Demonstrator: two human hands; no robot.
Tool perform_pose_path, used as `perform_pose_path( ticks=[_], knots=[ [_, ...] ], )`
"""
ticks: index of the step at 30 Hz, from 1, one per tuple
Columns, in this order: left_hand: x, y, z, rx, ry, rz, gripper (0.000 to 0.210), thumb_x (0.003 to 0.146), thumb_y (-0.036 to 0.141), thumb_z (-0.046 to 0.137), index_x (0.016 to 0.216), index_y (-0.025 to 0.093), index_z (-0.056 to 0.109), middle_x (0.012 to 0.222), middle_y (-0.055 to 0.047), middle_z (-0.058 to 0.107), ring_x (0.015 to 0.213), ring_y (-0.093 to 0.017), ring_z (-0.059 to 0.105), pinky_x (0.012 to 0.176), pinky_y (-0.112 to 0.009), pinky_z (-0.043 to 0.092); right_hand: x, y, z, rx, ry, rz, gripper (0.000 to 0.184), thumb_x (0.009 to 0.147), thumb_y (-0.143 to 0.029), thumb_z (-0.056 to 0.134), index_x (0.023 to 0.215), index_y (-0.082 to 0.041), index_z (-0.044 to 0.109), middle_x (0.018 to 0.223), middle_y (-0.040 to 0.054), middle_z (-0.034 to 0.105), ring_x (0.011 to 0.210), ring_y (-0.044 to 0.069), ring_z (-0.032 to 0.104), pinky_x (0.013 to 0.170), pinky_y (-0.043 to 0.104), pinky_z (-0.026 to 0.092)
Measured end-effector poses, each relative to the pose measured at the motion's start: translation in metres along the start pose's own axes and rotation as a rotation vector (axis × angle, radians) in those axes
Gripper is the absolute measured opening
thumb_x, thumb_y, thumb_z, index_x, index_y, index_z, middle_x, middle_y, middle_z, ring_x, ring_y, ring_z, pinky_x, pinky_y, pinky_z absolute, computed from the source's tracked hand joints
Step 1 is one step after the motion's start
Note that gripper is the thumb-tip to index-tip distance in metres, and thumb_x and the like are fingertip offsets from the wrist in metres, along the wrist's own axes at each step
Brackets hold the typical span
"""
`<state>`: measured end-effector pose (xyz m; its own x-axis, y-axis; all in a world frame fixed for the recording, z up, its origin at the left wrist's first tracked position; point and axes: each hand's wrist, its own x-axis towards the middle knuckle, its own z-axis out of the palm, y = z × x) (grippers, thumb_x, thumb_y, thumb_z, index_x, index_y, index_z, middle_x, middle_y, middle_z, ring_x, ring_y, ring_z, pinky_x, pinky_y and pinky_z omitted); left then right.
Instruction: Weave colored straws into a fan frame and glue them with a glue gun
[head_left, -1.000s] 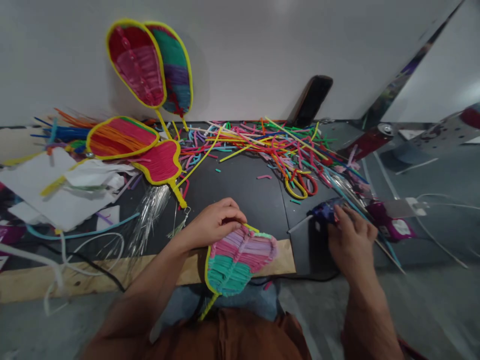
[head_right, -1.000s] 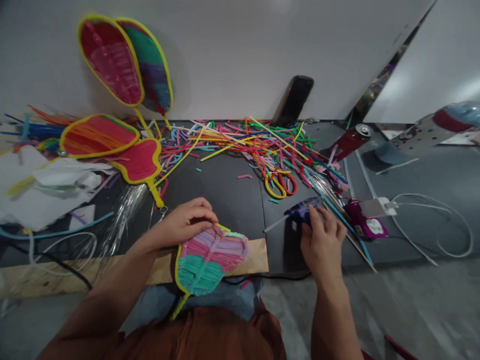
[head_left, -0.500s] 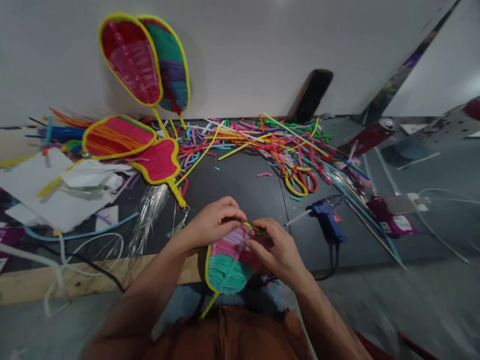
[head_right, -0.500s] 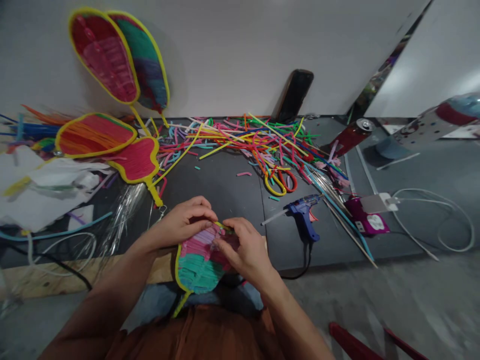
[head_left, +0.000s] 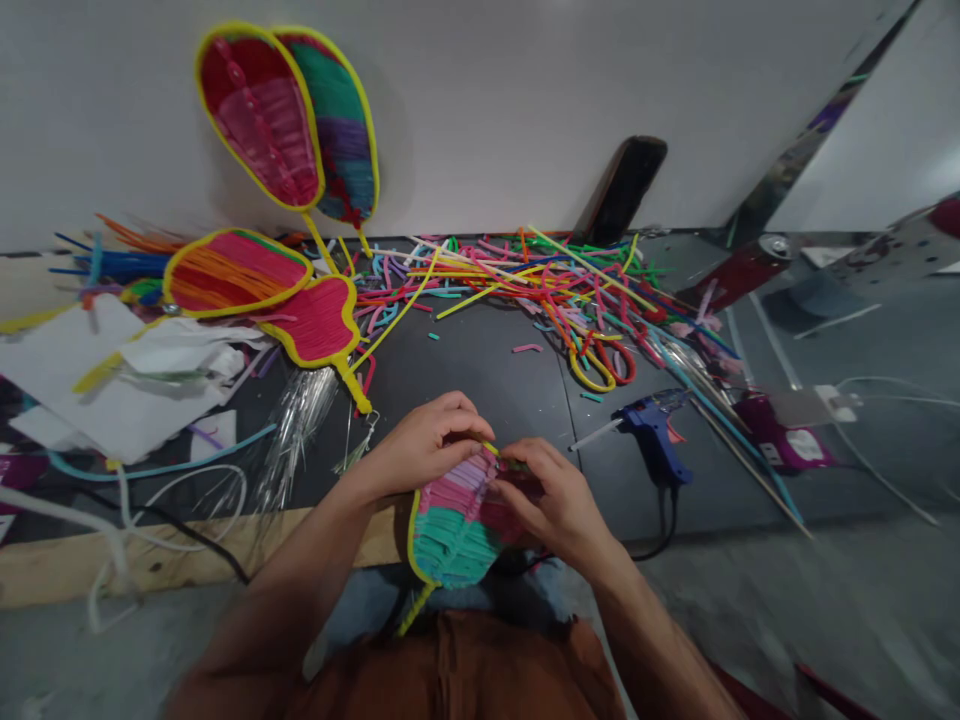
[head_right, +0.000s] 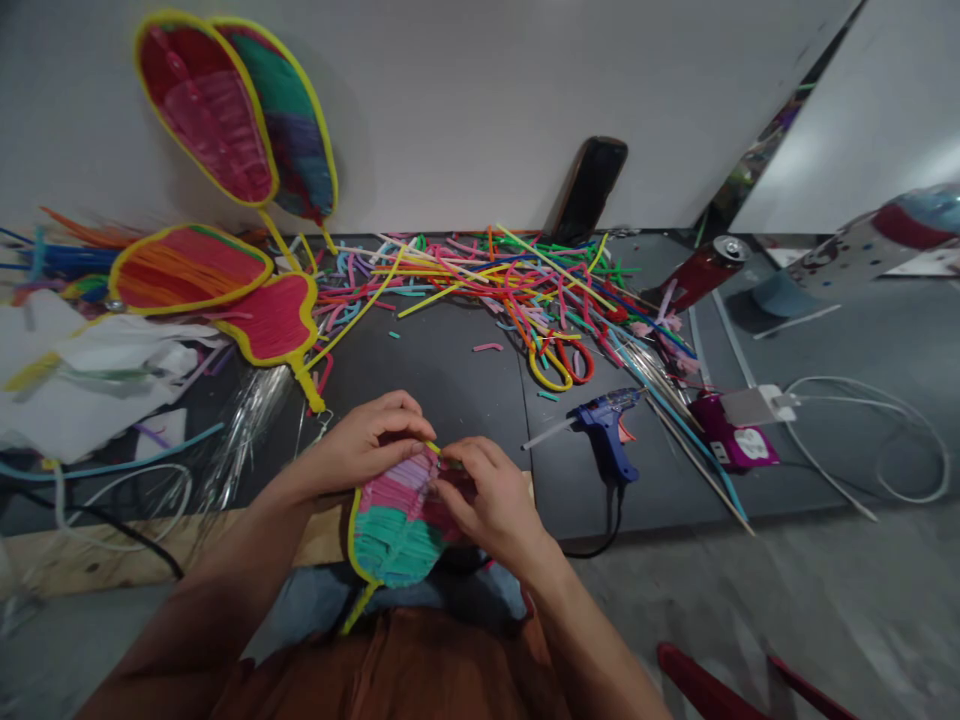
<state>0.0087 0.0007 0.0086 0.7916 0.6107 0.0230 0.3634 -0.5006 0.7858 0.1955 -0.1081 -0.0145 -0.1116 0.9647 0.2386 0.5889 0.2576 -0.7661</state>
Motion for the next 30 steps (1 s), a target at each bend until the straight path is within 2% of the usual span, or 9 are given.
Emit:
perform_pose_path(
  ticks=[6, 10, 16, 21, 23, 24, 26, 28, 30],
  knots=[
    [0.0, 0.002, 0.0, -0.003, 0.006, -0.024, 0.021, 0.085, 0.017, 0.054, 0.101, 0.021, 0.068, 0.094, -0.002, 0.058, 0.092, -0.015, 0.058, 0.085, -0.028, 0.046, 0.001, 0.001, 0.003, -0.025, -0.037, -0.009, 0.011, 0.087, -0.019, 0.059, 0.098, -0.022, 0.058, 0.09, 0.0058, 0.067, 0.088, 0.02, 0.063, 0.077, 0.032, 0.053],
    [-0.001, 0.004, 0.0, -0.094, 0.049, -0.109, 0.028, 0.08, 0.02, 0.061, 0.108, 0.022, 0.065, 0.1, -0.002, 0.058, 0.095, -0.016, 0.058, 0.083, -0.027, 0.049, -0.001, 0.005, 0.004, -0.027, -0.01, -0.018, 0.009, 0.09, -0.021, 0.057, 0.099, -0.022, 0.057, 0.088, 0.0056, 0.068, 0.082, 0.019, 0.064, 0.072, 0.03, 0.053],
    [-0.002, -0.001, 0.001, -0.685, 0.166, -0.302, 0.076, 0.072, 0.033, 0.073, 0.138, 0.025, 0.036, 0.129, -0.011, 0.049, 0.073, -0.01, 0.063, 0.063, -0.023, 0.052, -0.002, 0.008, -0.006, -0.037, 0.117, -0.022, 0.007, 0.091, -0.02, 0.055, 0.098, -0.022, 0.057, 0.089, 0.0043, 0.068, 0.082, 0.017, 0.065, 0.074, 0.028, 0.053],
    [-0.017, 0.003, 0.009, -0.915, 0.217, -0.402, 0.099, 0.064, 0.034, 0.083, 0.144, 0.023, 0.027, 0.125, -0.015, 0.058, 0.107, -0.025, 0.062, 0.085, -0.035, 0.053, -0.003, 0.008, -0.016, -0.059, 0.207, -0.023, 0.007, 0.091, -0.021, 0.053, 0.096, -0.023, 0.058, 0.087, 0.0035, 0.068, 0.08, 0.017, 0.065, 0.073, 0.028, 0.053],
    [-0.032, 0.006, 0.017, -1.044, 0.128, -0.406, 0.094, 0.063, 0.035, 0.084, 0.141, 0.023, 0.034, 0.123, -0.015, 0.061, 0.108, -0.028, 0.063, 0.089, -0.039, 0.052, -0.004, 0.008, -0.018, -0.06, 0.252, -0.02, 0.007, 0.091, -0.021, 0.054, 0.097, -0.023, 0.058, 0.087, 0.0034, 0.069, 0.08, 0.017, 0.065, 0.074, 0.028, 0.053],
    [-0.041, 0.008, 0.022, -1.102, 0.039, -0.405, 0.09, 0.062, 0.036, 0.085, 0.139, 0.022, 0.038, 0.123, -0.015, 0.062, 0.107, -0.029, 0.063, 0.09, -0.042, 0.052, -0.004, 0.008, -0.019, -0.055, 0.273, -0.019, 0.007, 0.091, -0.021, 0.055, 0.097, -0.023, 0.058, 0.088, 0.0032, 0.069, 0.08, 0.016, 0.065, 0.074, 0.028, 0.052],
    [-0.059, 0.008, 0.032, -1.13, -0.052, -0.432, 0.082, 0.063, 0.041, 0.084, 0.132, 0.019, 0.046, 0.114, -0.013, 0.068, 0.099, -0.028, 0.067, 0.087, -0.043, 0.053, -0.003, 0.008, -0.02, -0.038, 0.308, -0.032, 0.007, 0.09, -0.019, 0.056, 0.096, -0.023, 0.058, 0.088, 0.003, 0.069, 0.08, 0.016, 0.065, 0.074, 0.027, 0.052],
    [-0.074, 0.008, 0.04, -0.979, -0.083, -0.474, 0.072, 0.065, 0.037, 0.084, 0.127, 0.019, 0.051, 0.112, -0.01, 0.069, 0.101, -0.026, 0.066, 0.092, -0.041, 0.051, -0.002, 0.006, -0.021, -0.016, 0.334, -0.069, 0.009, 0.09, -0.017, 0.056, 0.097, -0.022, 0.058, 0.087, 0.003, 0.069, 0.08, 0.015, 0.065, 0.074, 0.027, 0.052],
    [-0.084, 0.009, 0.045, -0.778, -0.02, -0.483, 0.06, 0.072, 0.036, 0.078, 0.124, 0.02, 0.054, 0.117, -0.009, 0.068, 0.108, -0.025, 0.062, 0.096, -0.039, 0.049, -0.001, 0.004, -0.022, 0.002, 0.35, -0.127, 0.01, 0.09, -0.017, 0.055, 0.099, -0.022, 0.059, 0.087, 0.0037, 0.069, 0.08, 0.015, 0.065, 0.073, 0.027, 0.053]
  ],
)
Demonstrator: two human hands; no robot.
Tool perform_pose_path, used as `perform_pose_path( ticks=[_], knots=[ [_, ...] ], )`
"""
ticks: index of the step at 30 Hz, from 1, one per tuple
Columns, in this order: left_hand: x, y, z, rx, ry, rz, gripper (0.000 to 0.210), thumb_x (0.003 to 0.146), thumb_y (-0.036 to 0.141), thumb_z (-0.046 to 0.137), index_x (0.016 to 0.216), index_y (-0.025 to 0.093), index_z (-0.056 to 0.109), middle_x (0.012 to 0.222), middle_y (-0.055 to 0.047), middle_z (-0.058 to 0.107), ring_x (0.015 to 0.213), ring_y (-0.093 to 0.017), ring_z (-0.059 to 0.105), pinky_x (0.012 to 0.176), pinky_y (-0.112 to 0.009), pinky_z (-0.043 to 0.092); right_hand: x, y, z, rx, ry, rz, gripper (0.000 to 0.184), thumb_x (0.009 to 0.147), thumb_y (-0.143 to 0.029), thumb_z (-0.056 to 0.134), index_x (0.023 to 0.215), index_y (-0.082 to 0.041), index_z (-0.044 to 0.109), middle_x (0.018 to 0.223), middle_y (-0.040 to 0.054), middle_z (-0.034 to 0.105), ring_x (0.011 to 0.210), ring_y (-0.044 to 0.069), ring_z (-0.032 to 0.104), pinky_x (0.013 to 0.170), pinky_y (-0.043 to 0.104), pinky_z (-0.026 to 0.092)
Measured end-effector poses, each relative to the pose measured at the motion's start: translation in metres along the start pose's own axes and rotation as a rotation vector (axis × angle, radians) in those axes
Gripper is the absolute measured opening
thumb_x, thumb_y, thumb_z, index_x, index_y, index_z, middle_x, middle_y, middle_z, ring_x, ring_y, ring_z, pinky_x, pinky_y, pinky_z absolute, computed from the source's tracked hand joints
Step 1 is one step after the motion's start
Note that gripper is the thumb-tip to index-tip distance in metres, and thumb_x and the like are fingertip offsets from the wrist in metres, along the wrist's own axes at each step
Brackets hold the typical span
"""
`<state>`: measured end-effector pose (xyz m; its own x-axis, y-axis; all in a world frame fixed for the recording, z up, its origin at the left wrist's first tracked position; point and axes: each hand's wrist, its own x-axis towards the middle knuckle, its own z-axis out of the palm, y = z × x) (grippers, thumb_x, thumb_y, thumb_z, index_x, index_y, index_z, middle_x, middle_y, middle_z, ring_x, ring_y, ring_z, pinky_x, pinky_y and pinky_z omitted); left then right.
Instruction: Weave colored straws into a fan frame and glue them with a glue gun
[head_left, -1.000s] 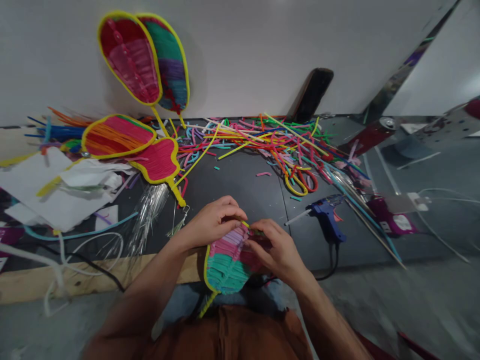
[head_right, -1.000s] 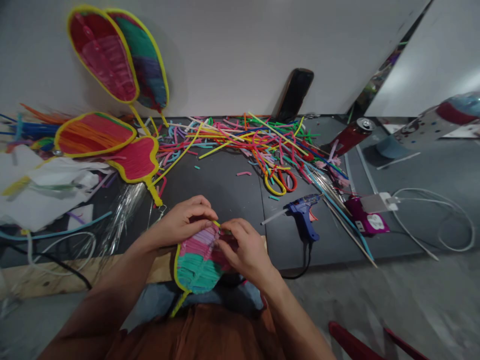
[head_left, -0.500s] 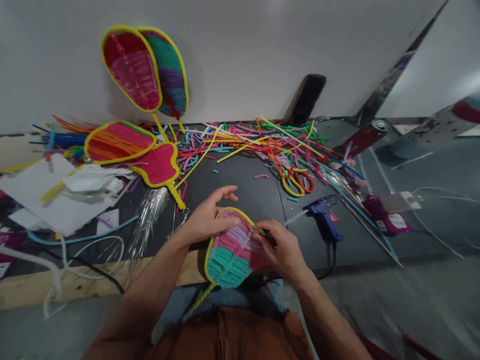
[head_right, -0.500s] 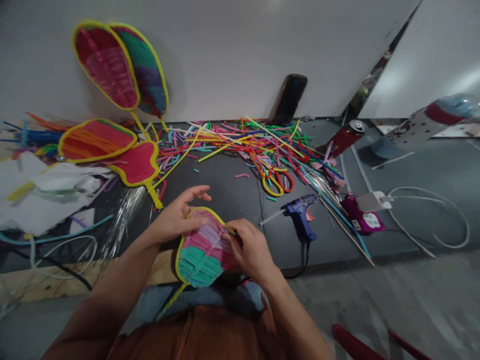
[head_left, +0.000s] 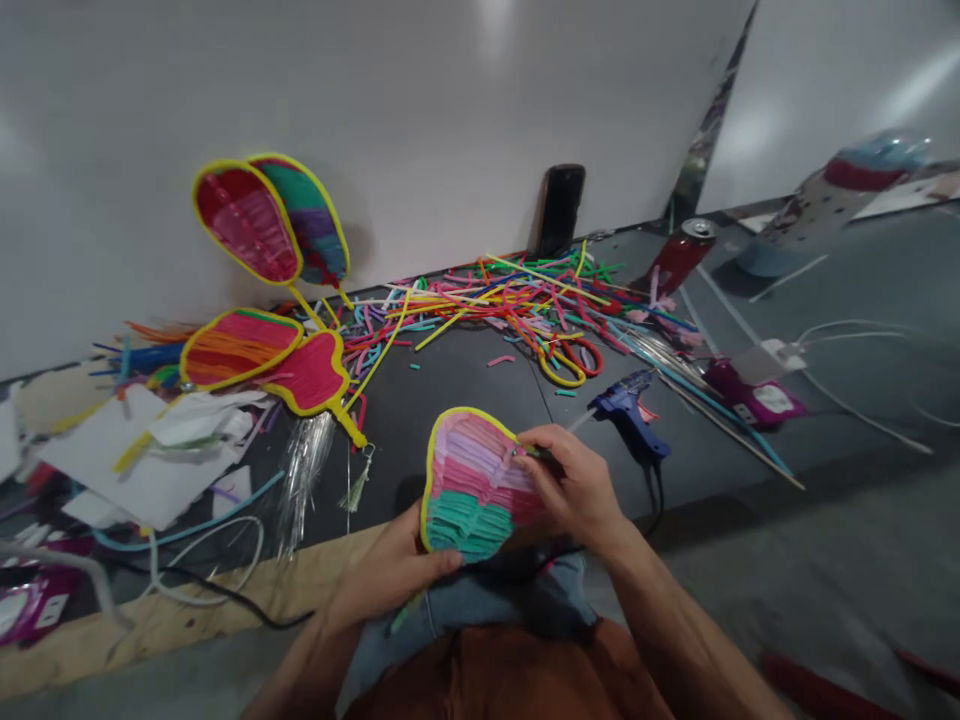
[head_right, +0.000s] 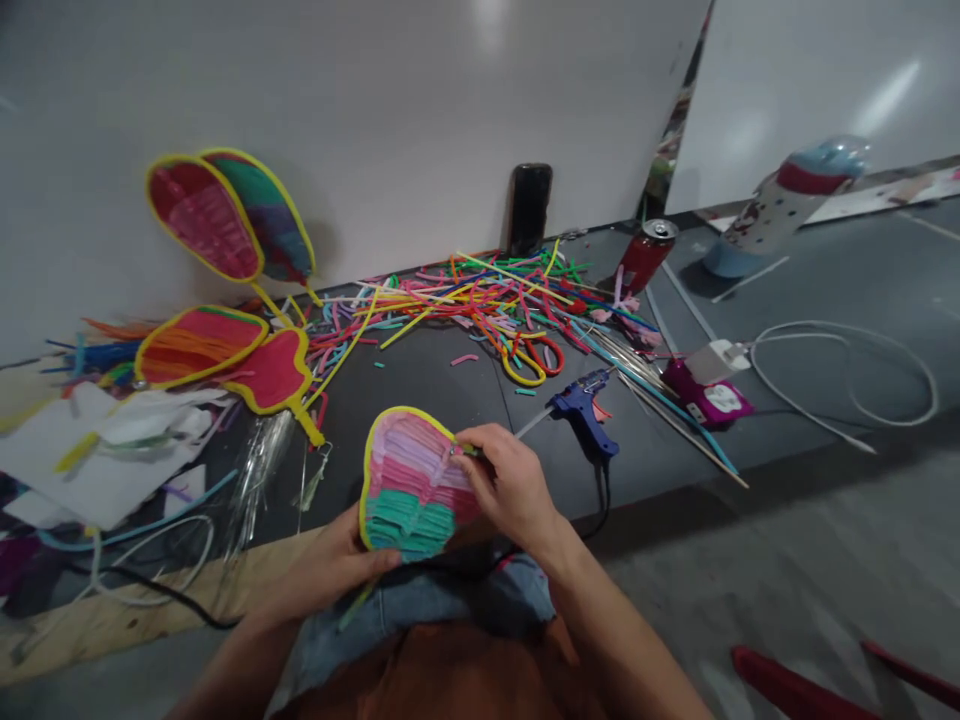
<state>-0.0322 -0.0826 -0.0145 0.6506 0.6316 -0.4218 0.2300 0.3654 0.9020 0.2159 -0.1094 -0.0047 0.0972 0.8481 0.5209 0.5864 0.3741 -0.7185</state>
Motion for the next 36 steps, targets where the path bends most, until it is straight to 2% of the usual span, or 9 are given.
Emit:
perform_pose_path(
  ticks=[2, 7, 14, 18, 21, 28, 36],
  knots=[
    [-0.006, -0.001, 0.004, 0.111, 0.058, 0.017, 0.048, 0.08, 0.041, 0.069, 0.121, 0.018, 0.057, 0.116, -0.009, 0.068, 0.106, -0.025, 0.062, 0.094, -0.038, 0.05, 0.001, -0.002, -0.001, 0.022, 0.006, -0.043, 0.011, 0.09, -0.018, 0.056, 0.099, -0.021, 0.06, 0.087, 0.0044, 0.069, 0.08, 0.016, 0.065, 0.073, 0.027, 0.053],
    [-0.016, 0.007, 0.013, 0.277, 0.121, 0.047, 0.041, 0.083, 0.042, 0.065, 0.113, 0.015, 0.063, 0.112, -0.01, 0.069, 0.101, -0.025, 0.062, 0.093, -0.036, 0.049, 0.0, -0.004, -0.003, 0.077, 0.005, -0.052, 0.011, 0.089, -0.018, 0.057, 0.099, -0.022, 0.062, 0.086, 0.0046, 0.069, 0.08, 0.016, 0.066, 0.073, 0.027, 0.053],
    [-0.021, -0.002, 0.012, 0.137, 0.122, 0.01, 0.042, 0.079, 0.042, 0.07, 0.111, 0.015, 0.062, 0.097, -0.007, 0.071, 0.09, -0.022, 0.064, 0.081, -0.032, 0.052, -0.005, -0.003, -0.004, 0.11, -0.027, -0.048, 0.012, 0.088, -0.018, 0.06, 0.1, -0.021, 0.063, 0.088, 0.0058, 0.07, 0.082, 0.016, 0.066, 0.075, 0.027, 0.054],
    [-0.021, -0.004, 0.011, 0.055, 0.146, 0.016, 0.046, 0.075, 0.041, 0.074, 0.11, 0.013, 0.062, 0.093, -0.008, 0.071, 0.085, -0.021, 0.064, 0.078, -0.032, 0.053, -0.009, -0.003, -0.003, 0.107, 0.002, -0.039, 0.018, 0.089, -0.019, 0.06, 0.107, -0.02, 0.063, 0.095, 0.007, 0.072, 0.086, 0.017, 0.068, 0.078, 0.028, 0.055],
    [-0.023, -0.003, 0.013, 0.014, 0.151, 0.007, 0.045, 0.074, 0.04, 0.075, 0.108, 0.014, 0.062, 0.091, -0.007, 0.071, 0.083, -0.02, 0.065, 0.075, -0.03, 0.053, -0.009, -0.004, -0.003, 0.11, 0.009, -0.032, 0.016, 0.089, -0.018, 0.059, 0.104, -0.019, 0.063, 0.093, 0.0068, 0.072, 0.085, 0.017, 0.068, 0.077, 0.028, 0.055],
    [-0.024, -0.003, 0.014, 0.022, 0.181, 0.002, 0.044, 0.072, 0.039, 0.077, 0.107, 0.014, 0.064, 0.09, -0.006, 0.071, 0.081, -0.019, 0.065, 0.073, -0.028, 0.053, -0.007, -0.007, -0.003, 0.188, -0.001, -0.013, 0.012, 0.089, -0.016, 0.058, 0.098, -0.02, 0.065, 0.089, 0.0044, 0.072, 0.083, 0.015, 0.067, 0.076, 0.025, 0.053],
    [-0.027, -0.007, 0.01, 0.128, 0.168, -0.043, 0.045, 0.076, 0.045, 0.072, 0.109, 0.015, 0.063, 0.103, -0.009, 0.071, 0.088, -0.023, 0.065, 0.081, -0.034, 0.053, -0.007, -0.008, 0.002, 0.185, -0.018, 0.056, 0.002, 0.086, -0.024, 0.063, 0.087, -0.022, 0.064, 0.081, 0.0025, 0.07, 0.076, 0.015, 0.066, 0.071, 0.026, 0.051]
  ],
)
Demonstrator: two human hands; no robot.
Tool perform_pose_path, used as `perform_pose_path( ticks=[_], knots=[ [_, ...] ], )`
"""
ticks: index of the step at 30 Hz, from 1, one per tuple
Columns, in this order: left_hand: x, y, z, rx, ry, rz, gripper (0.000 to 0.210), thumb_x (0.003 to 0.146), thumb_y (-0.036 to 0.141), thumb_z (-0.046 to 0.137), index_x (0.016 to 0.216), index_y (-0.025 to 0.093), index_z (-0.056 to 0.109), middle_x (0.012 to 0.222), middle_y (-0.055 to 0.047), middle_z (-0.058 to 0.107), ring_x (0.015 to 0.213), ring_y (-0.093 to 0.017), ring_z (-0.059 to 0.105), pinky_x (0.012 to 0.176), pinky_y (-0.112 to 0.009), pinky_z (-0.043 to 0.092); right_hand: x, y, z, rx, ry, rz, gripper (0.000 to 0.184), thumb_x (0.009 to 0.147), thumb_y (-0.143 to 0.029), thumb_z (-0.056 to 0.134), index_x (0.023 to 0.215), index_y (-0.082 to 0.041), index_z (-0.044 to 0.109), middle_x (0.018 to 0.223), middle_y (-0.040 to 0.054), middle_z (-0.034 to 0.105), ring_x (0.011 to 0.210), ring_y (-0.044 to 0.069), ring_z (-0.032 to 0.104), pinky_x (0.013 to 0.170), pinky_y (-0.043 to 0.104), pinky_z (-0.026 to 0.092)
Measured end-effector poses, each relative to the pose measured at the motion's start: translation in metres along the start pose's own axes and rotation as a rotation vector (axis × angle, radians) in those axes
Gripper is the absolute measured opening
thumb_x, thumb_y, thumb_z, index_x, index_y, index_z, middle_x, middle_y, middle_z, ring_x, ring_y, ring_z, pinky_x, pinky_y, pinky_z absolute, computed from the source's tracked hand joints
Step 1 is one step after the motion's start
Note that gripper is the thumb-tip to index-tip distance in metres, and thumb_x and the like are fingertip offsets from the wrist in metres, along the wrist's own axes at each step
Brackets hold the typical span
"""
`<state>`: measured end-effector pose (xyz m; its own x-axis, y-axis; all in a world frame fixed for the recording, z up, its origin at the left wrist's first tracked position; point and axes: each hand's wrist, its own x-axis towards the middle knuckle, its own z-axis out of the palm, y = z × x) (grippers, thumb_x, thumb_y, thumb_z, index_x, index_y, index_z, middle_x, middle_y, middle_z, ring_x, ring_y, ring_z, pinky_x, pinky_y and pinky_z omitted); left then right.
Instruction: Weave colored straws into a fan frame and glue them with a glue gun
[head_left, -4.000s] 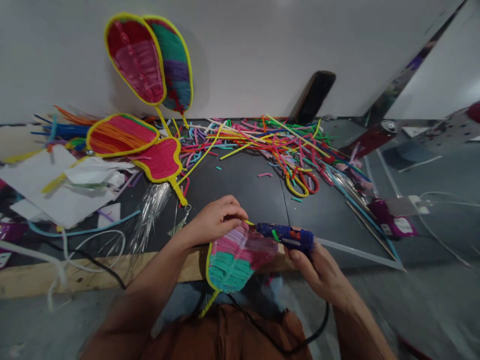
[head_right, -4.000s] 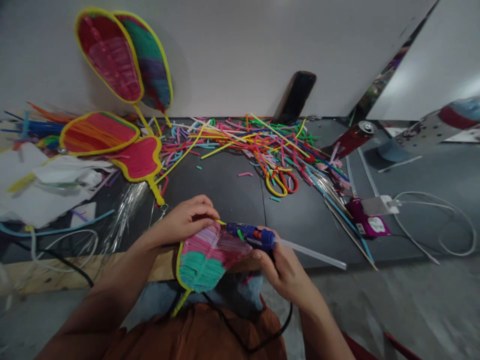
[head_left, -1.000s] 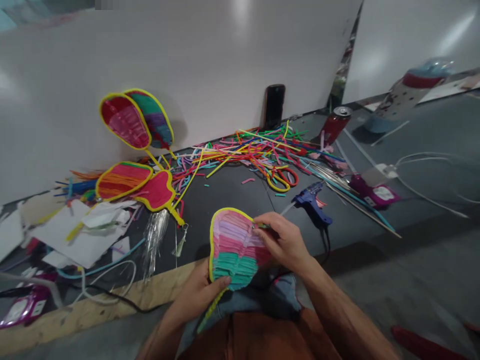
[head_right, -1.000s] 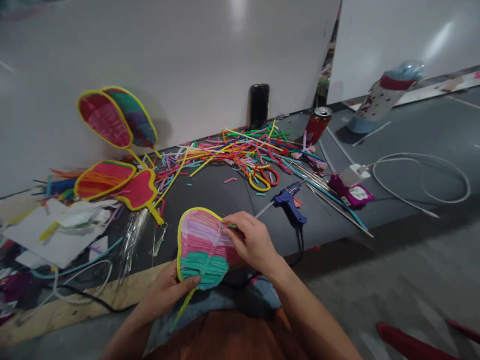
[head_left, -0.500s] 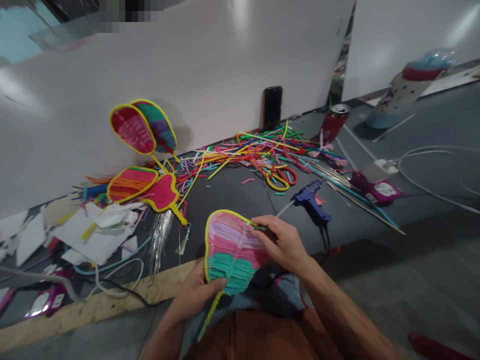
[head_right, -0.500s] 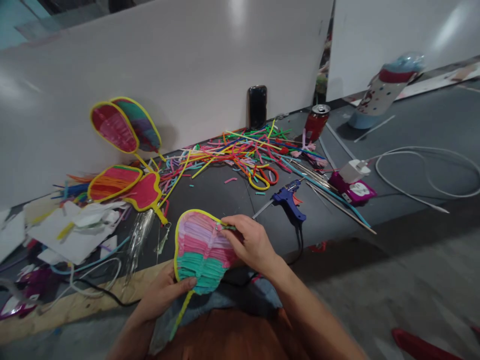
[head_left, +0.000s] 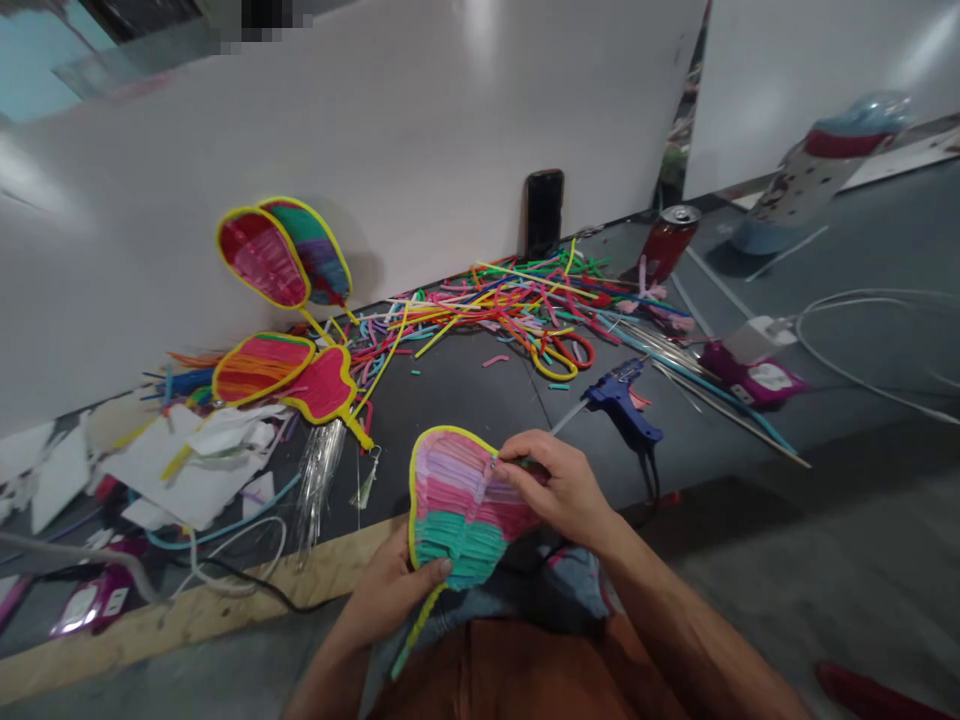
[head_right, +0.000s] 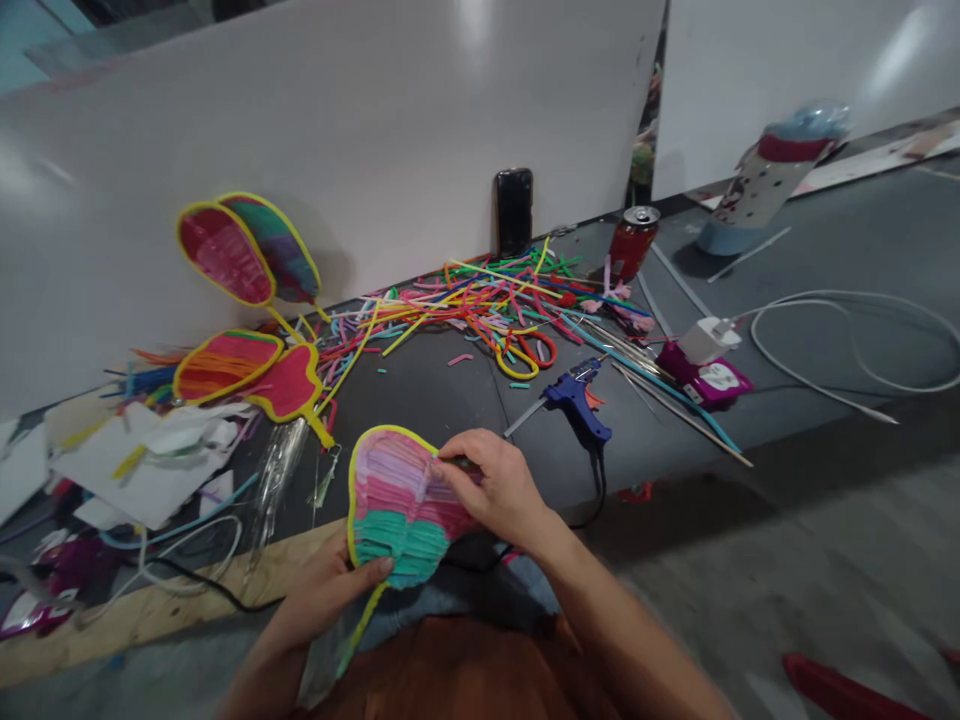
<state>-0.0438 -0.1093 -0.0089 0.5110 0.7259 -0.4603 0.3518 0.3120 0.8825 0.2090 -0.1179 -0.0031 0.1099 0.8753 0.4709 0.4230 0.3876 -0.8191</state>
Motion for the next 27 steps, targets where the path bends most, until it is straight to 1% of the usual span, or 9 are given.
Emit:
perform_pose_path(
  ticks=[2, 6, 8, 10, 12, 17, 23, 27],
  knots=[
    [-0.001, -0.001, -0.002, 0.066, 0.011, 0.011, 0.044, 0.077, 0.045, 0.07, 0.109, 0.015, 0.063, 0.102, -0.009, 0.072, 0.09, -0.024, 0.065, 0.083, -0.034, 0.053, 0.0, 0.0, 0.001, -0.017, -0.027, 0.03, 0.001, 0.085, -0.021, 0.063, 0.084, -0.022, 0.063, 0.078, 0.0017, 0.07, 0.073, 0.014, 0.065, 0.069, 0.025, 0.051],
    [-0.004, -0.003, -0.004, 0.173, 0.021, 0.029, 0.042, 0.08, 0.043, 0.067, 0.11, 0.015, 0.063, 0.103, -0.008, 0.071, 0.093, -0.024, 0.065, 0.086, -0.035, 0.052, -0.001, 0.0, 0.002, -0.044, -0.072, 0.053, 0.005, 0.083, -0.018, 0.06, 0.083, -0.022, 0.064, 0.077, 0.0013, 0.07, 0.073, 0.014, 0.065, 0.069, 0.025, 0.051],
    [-0.005, -0.003, -0.005, 0.198, 0.019, 0.031, 0.041, 0.081, 0.043, 0.066, 0.111, 0.016, 0.063, 0.104, -0.008, 0.071, 0.094, -0.024, 0.065, 0.086, -0.034, 0.052, -0.001, 0.0, 0.002, -0.058, -0.071, 0.056, 0.007, 0.084, -0.019, 0.059, 0.088, -0.021, 0.065, 0.08, 0.002, 0.07, 0.074, 0.015, 0.065, 0.07, 0.026, 0.051],
    [-0.006, -0.001, -0.004, 0.22, 0.021, 0.032, 0.041, 0.082, 0.043, 0.065, 0.112, 0.016, 0.063, 0.104, -0.007, 0.071, 0.094, -0.024, 0.064, 0.087, -0.034, 0.052, -0.002, 0.0, 0.003, -0.061, -0.061, 0.055, 0.013, 0.085, -0.021, 0.058, 0.096, -0.021, 0.065, 0.083, 0.0032, 0.07, 0.076, 0.015, 0.065, 0.071, 0.026, 0.052],
    [-0.007, 0.0, -0.003, 0.23, 0.025, 0.029, 0.041, 0.082, 0.044, 0.064, 0.112, 0.017, 0.063, 0.104, -0.007, 0.071, 0.095, -0.025, 0.064, 0.087, -0.034, 0.051, -0.002, 0.0, 0.003, -0.045, -0.059, 0.035, 0.017, 0.086, -0.021, 0.058, 0.101, -0.021, 0.066, 0.086, 0.0041, 0.071, 0.078, 0.015, 0.066, 0.072, 0.027, 0.053],
    [-0.008, 0.002, -0.002, 0.237, 0.019, 0.045, 0.04, 0.082, 0.045, 0.063, 0.112, 0.017, 0.064, 0.105, -0.007, 0.071, 0.096, -0.025, 0.065, 0.088, -0.033, 0.051, -0.001, -0.002, 0.003, -0.024, -0.043, -0.041, 0.015, 0.087, -0.017, 0.057, 0.097, -0.022, 0.068, 0.087, 0.0046, 0.073, 0.08, 0.016, 0.067, 0.074, 0.028, 0.054],
    [-0.01, 0.005, -0.001, 0.292, 0.013, 0.082, 0.037, 0.085, 0.043, 0.061, 0.111, 0.018, 0.066, 0.107, -0.007, 0.071, 0.099, -0.026, 0.064, 0.091, -0.033, 0.05, -0.003, -0.003, 0.003, -0.051, -0.035, -0.07, 0.017, 0.087, -0.016, 0.055, 0.098, -0.021, 0.068, 0.086, 0.0052, 0.073, 0.079, 0.016, 0.067, 0.074, 0.029, 0.055],
    [-0.011, 0.007, 0.0, 0.329, 0.036, 0.114, 0.032, 0.084, 0.042, 0.062, 0.105, 0.018, 0.068, 0.103, -0.007, 0.072, 0.094, -0.026, 0.065, 0.088, -0.032, 0.051, -0.004, -0.002, 0.003, -0.055, -0.03, -0.077, 0.017, 0.088, -0.017, 0.056, 0.099, -0.02, 0.068, 0.086, 0.0057, 0.072, 0.079, 0.016, 0.066, 0.074, 0.029, 0.055]
  ],
)
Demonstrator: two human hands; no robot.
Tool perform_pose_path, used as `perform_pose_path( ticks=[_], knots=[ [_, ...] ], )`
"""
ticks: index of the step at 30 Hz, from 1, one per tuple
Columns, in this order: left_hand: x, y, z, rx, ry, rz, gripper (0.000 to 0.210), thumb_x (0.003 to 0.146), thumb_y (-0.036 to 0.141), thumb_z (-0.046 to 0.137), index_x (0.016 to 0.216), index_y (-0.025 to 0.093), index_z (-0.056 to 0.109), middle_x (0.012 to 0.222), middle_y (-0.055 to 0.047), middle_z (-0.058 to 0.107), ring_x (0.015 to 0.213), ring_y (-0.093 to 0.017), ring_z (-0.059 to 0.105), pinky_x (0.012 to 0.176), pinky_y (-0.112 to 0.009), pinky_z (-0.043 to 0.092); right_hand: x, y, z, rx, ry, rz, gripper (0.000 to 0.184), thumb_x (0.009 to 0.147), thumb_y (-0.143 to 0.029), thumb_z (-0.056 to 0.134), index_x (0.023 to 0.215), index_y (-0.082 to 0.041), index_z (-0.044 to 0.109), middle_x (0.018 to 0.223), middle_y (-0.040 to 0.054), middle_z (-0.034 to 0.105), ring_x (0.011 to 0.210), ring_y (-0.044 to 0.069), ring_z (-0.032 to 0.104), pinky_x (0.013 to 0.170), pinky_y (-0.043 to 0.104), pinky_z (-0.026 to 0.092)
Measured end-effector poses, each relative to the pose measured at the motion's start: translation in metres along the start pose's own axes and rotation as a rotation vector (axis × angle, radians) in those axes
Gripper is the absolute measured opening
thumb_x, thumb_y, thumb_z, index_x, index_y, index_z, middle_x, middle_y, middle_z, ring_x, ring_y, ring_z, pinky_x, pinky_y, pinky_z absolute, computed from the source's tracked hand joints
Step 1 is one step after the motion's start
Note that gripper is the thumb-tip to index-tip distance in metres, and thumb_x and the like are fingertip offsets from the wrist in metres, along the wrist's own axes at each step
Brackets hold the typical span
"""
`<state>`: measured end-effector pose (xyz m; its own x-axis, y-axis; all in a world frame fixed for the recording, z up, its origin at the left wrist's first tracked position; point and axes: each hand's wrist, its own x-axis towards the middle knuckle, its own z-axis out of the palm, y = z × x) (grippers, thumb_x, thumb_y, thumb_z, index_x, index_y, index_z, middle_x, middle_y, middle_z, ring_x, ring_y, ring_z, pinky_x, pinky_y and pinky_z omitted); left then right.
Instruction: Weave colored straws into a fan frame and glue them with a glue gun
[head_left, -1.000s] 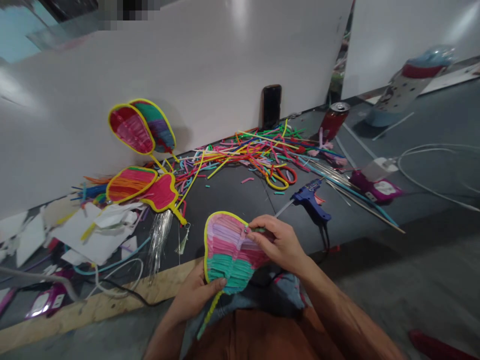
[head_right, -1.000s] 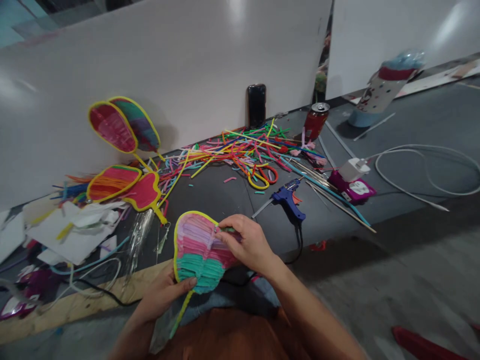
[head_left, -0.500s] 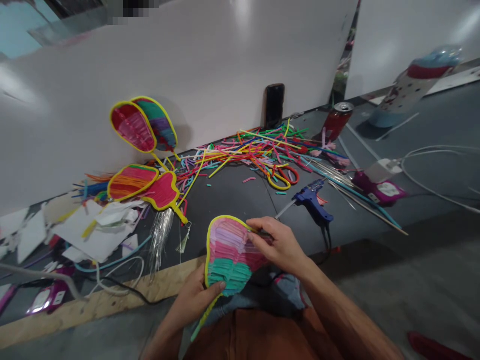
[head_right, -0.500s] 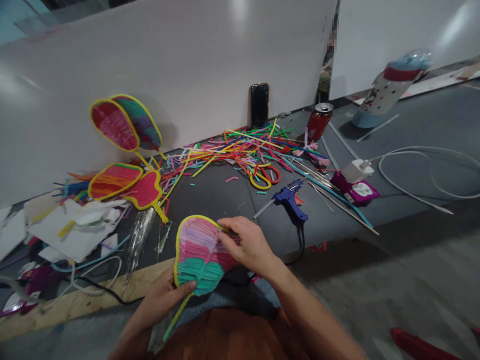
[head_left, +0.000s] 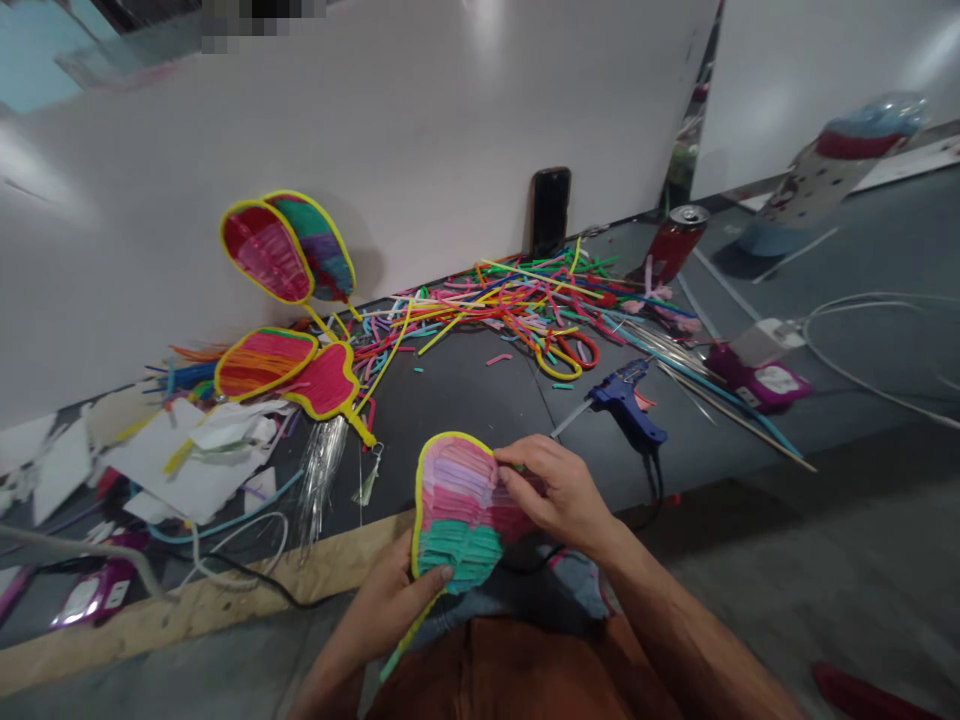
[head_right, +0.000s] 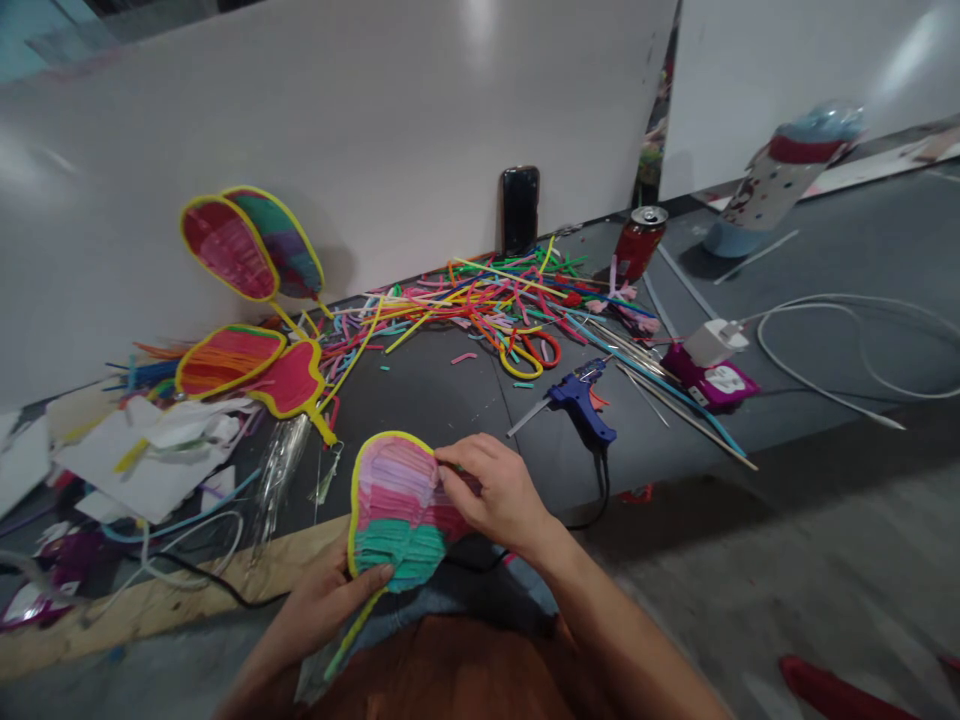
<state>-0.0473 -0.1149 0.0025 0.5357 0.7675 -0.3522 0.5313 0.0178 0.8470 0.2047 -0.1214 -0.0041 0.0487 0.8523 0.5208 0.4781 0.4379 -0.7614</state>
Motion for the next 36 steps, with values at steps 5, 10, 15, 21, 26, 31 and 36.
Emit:
perform_pose_path(
  ticks=[5, 10, 15, 21, 26, 31, 36],
  knots=[
    [0.0, -0.002, 0.0, -0.003, -0.024, 0.015, 0.033, 0.086, 0.04, 0.061, 0.109, 0.018, 0.067, 0.104, -0.006, 0.072, 0.094, -0.025, 0.065, 0.087, -0.03, 0.051, -0.001, 0.0, 0.001, 0.004, 0.003, 0.005, 0.018, 0.088, -0.016, 0.055, 0.099, -0.02, 0.068, 0.086, 0.0057, 0.072, 0.081, 0.016, 0.066, 0.075, 0.029, 0.055],
    [0.0, 0.0, 0.001, -0.014, -0.018, 0.005, 0.035, 0.085, 0.041, 0.062, 0.11, 0.017, 0.066, 0.105, -0.006, 0.071, 0.095, -0.025, 0.064, 0.087, -0.03, 0.051, -0.001, 0.0, 0.001, 0.007, -0.009, 0.011, 0.019, 0.088, -0.016, 0.054, 0.099, -0.021, 0.068, 0.086, 0.0055, 0.071, 0.081, 0.016, 0.066, 0.075, 0.03, 0.055],
    [0.001, 0.002, 0.002, -0.043, -0.027, 0.009, 0.034, 0.084, 0.042, 0.062, 0.108, 0.018, 0.067, 0.102, -0.006, 0.072, 0.093, -0.025, 0.065, 0.085, -0.031, 0.052, -0.003, 0.002, 0.003, -0.01, -0.018, 0.003, 0.02, 0.088, -0.015, 0.054, 0.1, -0.022, 0.068, 0.086, 0.0056, 0.07, 0.08, 0.016, 0.066, 0.074, 0.028, 0.055],
    [0.003, -0.008, 0.002, -0.144, -0.041, -0.03, 0.04, 0.083, 0.044, 0.064, 0.112, 0.017, 0.065, 0.106, -0.005, 0.071, 0.097, -0.026, 0.064, 0.088, -0.032, 0.05, -0.003, 0.001, 0.003, -0.015, -0.054, 0.035, 0.017, 0.089, -0.019, 0.054, 0.102, -0.022, 0.065, 0.089, 0.0058, 0.071, 0.083, 0.017, 0.066, 0.076, 0.03, 0.054],
    [0.005, -0.017, 0.002, -0.217, -0.041, -0.081, 0.045, 0.081, 0.045, 0.066, 0.114, 0.015, 0.062, 0.106, -0.008, 0.07, 0.096, -0.024, 0.063, 0.087, -0.035, 0.051, -0.002, 0.0, 0.003, -0.034, -0.022, 0.061, 0.017, 0.088, -0.02, 0.057, 0.104, -0.021, 0.063, 0.09, 0.0061, 0.071, 0.082, 0.017, 0.067, 0.074, 0.029, 0.054],
    [0.003, -0.015, 0.003, -0.244, -0.047, -0.092, 0.042, 0.08, 0.044, 0.067, 0.111, 0.016, 0.063, 0.103, -0.007, 0.07, 0.093, -0.023, 0.063, 0.085, -0.034, 0.051, -0.002, 0.0, 0.004, -0.033, -0.03, 0.065, 0.012, 0.088, -0.021, 0.057, 0.098, -0.022, 0.063, 0.086, 0.0051, 0.071, 0.08, 0.017, 0.067, 0.074, 0.029, 0.054],
    [0.003, -0.009, 0.003, -0.254, -0.042, -0.075, 0.042, 0.08, 0.043, 0.067, 0.112, 0.016, 0.063, 0.1, -0.007, 0.07, 0.092, -0.023, 0.063, 0.084, -0.034, 0.051, -0.001, -0.001, 0.004, -0.015, -0.041, 0.063, 0.011, 0.088, -0.02, 0.057, 0.096, -0.022, 0.064, 0.086, 0.0047, 0.071, 0.08, 0.016, 0.066, 0.073, 0.028, 0.053]
  ],
)
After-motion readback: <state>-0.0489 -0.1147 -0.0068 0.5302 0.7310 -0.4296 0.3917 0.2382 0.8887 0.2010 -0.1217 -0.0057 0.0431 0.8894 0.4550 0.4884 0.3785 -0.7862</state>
